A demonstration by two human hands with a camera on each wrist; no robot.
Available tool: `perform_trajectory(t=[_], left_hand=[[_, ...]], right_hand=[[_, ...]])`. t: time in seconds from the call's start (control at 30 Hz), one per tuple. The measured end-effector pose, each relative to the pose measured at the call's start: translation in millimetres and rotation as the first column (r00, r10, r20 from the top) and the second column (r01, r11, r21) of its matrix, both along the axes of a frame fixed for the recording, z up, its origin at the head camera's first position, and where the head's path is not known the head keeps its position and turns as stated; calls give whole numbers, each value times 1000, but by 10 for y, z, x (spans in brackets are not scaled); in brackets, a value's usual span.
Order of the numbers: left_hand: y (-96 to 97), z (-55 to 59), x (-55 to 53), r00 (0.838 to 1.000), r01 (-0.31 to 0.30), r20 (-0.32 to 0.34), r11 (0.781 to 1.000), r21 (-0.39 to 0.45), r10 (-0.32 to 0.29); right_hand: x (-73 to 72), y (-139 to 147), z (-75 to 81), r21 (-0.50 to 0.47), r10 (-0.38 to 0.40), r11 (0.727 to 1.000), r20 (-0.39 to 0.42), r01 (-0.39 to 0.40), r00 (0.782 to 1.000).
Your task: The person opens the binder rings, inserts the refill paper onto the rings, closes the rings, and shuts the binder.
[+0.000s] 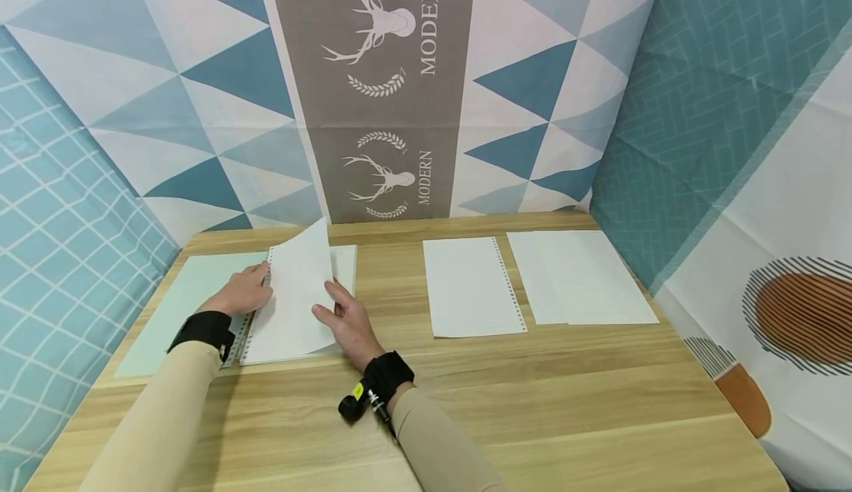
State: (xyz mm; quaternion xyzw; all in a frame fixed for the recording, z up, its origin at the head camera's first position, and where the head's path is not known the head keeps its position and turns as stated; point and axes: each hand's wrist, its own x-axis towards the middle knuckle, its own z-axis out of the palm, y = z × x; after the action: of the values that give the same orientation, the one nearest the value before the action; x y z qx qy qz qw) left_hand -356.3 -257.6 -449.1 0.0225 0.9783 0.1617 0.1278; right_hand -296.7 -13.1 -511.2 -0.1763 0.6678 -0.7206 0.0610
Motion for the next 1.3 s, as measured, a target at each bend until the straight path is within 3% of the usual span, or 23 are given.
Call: perform_trajectory(t=[0.37, 0.83, 1.17, 1.3], left_hand=[[-18, -27, 2, 999, -8, -42, 996, 85, 12], [-37, -43, 31, 999, 31, -45, 998, 57, -28], [-52, -90, 3, 999, 15, -49, 995, 99, -11], [-50, -76, 14, 999, 15, -32, 997, 76, -12]], right_hand=[[-14, -14, 14, -32, -44, 998, 27, 45, 999], [-24, -15, -11, -47, -41, 998, 35, 43, 999], [-21, -10, -13, -57, -30, 998, 39, 32, 999], [-19, -11, -12, -64, -21, 998, 41, 23, 999]])
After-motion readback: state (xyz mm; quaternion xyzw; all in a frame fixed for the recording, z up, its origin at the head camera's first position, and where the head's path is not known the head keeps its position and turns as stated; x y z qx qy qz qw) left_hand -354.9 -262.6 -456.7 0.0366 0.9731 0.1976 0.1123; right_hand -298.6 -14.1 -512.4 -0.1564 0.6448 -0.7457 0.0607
